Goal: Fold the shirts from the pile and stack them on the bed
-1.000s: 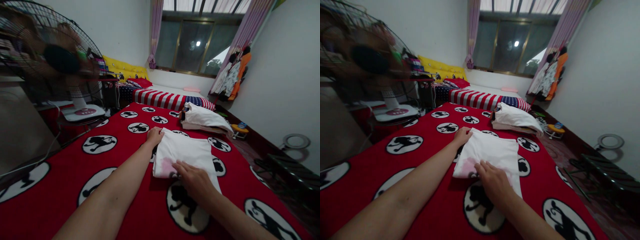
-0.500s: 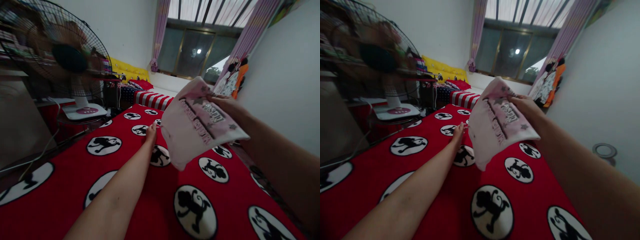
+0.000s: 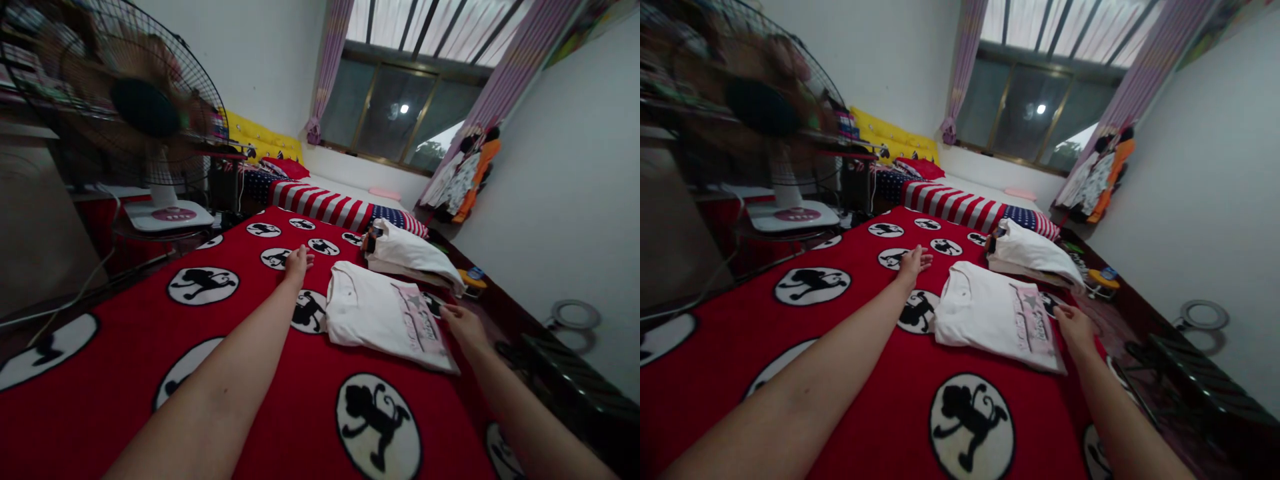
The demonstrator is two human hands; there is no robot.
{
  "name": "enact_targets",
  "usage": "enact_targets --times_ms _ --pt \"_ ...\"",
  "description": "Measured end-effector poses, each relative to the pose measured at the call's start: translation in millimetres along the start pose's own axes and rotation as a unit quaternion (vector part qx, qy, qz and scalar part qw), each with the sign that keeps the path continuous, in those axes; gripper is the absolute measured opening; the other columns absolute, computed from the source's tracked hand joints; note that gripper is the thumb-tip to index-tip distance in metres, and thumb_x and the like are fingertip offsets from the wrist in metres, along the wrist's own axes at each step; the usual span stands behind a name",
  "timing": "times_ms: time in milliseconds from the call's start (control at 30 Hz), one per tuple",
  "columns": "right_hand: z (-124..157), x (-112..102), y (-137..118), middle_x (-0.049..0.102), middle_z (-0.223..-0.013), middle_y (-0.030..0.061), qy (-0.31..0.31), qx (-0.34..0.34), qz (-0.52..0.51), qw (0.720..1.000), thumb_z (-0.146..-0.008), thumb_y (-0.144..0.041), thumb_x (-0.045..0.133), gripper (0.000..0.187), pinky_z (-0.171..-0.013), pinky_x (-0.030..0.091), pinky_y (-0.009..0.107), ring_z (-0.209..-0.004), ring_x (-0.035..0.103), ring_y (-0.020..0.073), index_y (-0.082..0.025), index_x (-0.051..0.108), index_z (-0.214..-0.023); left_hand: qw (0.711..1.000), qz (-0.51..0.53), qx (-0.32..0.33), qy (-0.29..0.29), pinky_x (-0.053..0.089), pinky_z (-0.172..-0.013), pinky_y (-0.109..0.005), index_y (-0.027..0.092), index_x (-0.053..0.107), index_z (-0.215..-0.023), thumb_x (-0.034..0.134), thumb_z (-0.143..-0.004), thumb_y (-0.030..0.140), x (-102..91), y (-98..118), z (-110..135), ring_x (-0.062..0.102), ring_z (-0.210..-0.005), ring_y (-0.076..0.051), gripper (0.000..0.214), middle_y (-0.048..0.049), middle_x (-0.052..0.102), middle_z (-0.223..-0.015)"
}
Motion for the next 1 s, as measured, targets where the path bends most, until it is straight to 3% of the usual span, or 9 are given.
enact_targets --times_ms 100,233,300,400,500,600,700,867,1000 --pt "15.8 4.8 8.6 0.070 -0.102 0.0191 0.054 -0.026 -0.010 0.998 -0.076 -0.034 0.050 0.040 -0.088 0.049 0.041 -0.094 0.065 0.0282 -0.010 0.068 -0.101 0.999 -0.025 0.019 -0.009 0.055 -0.066 -0.022 0.009 0.061 -0.105 0.036 -0.097 0.032 1.5 -3.5 -0.5 0.069 -0.077 -0.013 0.035 -0.0141 0.071 -0.092" --pt "34.5 7.6 1.0 0.066 -0.110 0.0178 0.100 -0.104 -0.014 0.989 -0.080 -0.038 0.043 0.044 -0.094 0.044 0.040 -0.103 0.060 0.0272 -0.010 0.066 -0.106 0.993 -0.089 0.069 -0.028 0.055 -0.069 -0.024 0.010 0.063 -0.101 0.042 -0.093 0.032 3.1 -5.9 0.6 0.068 -0.078 -0.015 0.032 -0.0121 0.072 -0.089" --pt "38.8 10.1 -1.4 0.064 -0.114 0.0178 0.091 -0.120 0.021 0.988 -0.084 -0.040 0.040 0.048 -0.095 0.043 0.040 -0.107 0.057 0.0274 -0.009 0.063 -0.112 0.986 -0.131 0.095 -0.038 0.055 -0.071 -0.027 0.012 0.065 -0.099 0.046 -0.091 0.034 4.6 -5.6 2.5 0.068 -0.078 -0.016 0.030 -0.0108 0.072 -0.087" --pt "39.1 17.7 3.8 0.057 -0.128 0.0203 0.042 -0.073 0.149 0.985 -0.089 -0.048 0.037 0.056 -0.097 0.040 0.047 -0.118 0.051 0.0329 -0.009 0.061 -0.122 0.970 -0.196 0.131 -0.054 0.054 -0.079 -0.032 0.014 0.067 -0.098 0.050 -0.088 0.032 8.3 -2.8 7.5 0.069 -0.081 -0.019 0.027 -0.0093 0.073 -0.085" --pt "38.4 26.3 8.8 0.051 -0.135 0.0214 -0.015 -0.047 0.234 0.971 -0.089 -0.055 0.040 0.057 -0.100 0.037 0.051 -0.125 0.045 0.0369 -0.011 0.068 -0.112 0.953 -0.247 0.161 -0.066 0.051 -0.087 -0.034 0.016 0.069 -0.100 0.051 -0.087 0.030 12.0 1.6 13.5 0.069 -0.088 -0.021 0.026 -0.0095 0.074 -0.088" --pt "41.2 28.1 0.6 0.053 -0.135 0.0187 -0.018 -0.110 0.205 0.972 -0.087 -0.046 0.049 0.041 -0.102 0.037 0.045 -0.126 0.046 0.0327 -0.013 0.070 -0.098 0.941 -0.280 0.178 -0.071 0.050 -0.090 -0.034 0.016 0.069 -0.101 0.050 -0.087 0.030 14.1 4.1 17.2 0.069 -0.092 -0.022 0.027 -0.0098 0.074 -0.091" --pt "49.9 22.7 -13.4 0.061 -0.125 0.0142 -0.005 -0.157 0.108 0.982 -0.087 -0.037 0.046 0.032 -0.091 0.045 0.037 -0.112 0.058 0.0266 -0.017 0.065 -0.103 0.933 -0.299 0.185 -0.073 0.050 -0.089 -0.035 0.017 0.069 -0.100 0.050 -0.086 0.029 14.8 4.5 18.2 0.068 -0.094 -0.023 0.026 -0.0094 0.074 -0.094" --pt "62.8 15.8 -23.6 0.070 -0.084 0.0105 -0.036 -0.049 0.117 0.991 -0.090 -0.049 0.040 0.036 -0.065 0.045 0.034 -0.078 0.068 0.0289 -0.020 0.057 -0.104 0.918 -0.341 0.190 -0.071 0.051 -0.089 -0.034 0.019 0.068 -0.102 0.050 -0.086 0.030 15.7 4.7 17.5 0.068 -0.095 -0.023 0.026 -0.0085 0.073 -0.102" --pt "65.0 21.4 -22.8 0.072 -0.094 0.0122 -0.104 -0.028 0.104 0.989 -0.087 -0.053 0.044 0.050 -0.068 0.047 0.037 -0.085 0.069 0.0328 -0.021 0.047 -0.125 0.918 -0.346 0.179 -0.073 0.051 -0.087 -0.033 0.018 0.068 -0.103 0.051 -0.085 0.028 16.4 3.8 17.0 0.068 -0.095 -0.023 0.027 -0.0096 0.073 -0.102"
Point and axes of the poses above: each hand's wrist, its own z-axis away from the middle knuckle, its own x-axis out of the palm, y = z × x, the point moved 5 cm from there along -z, towards the middle knuckle
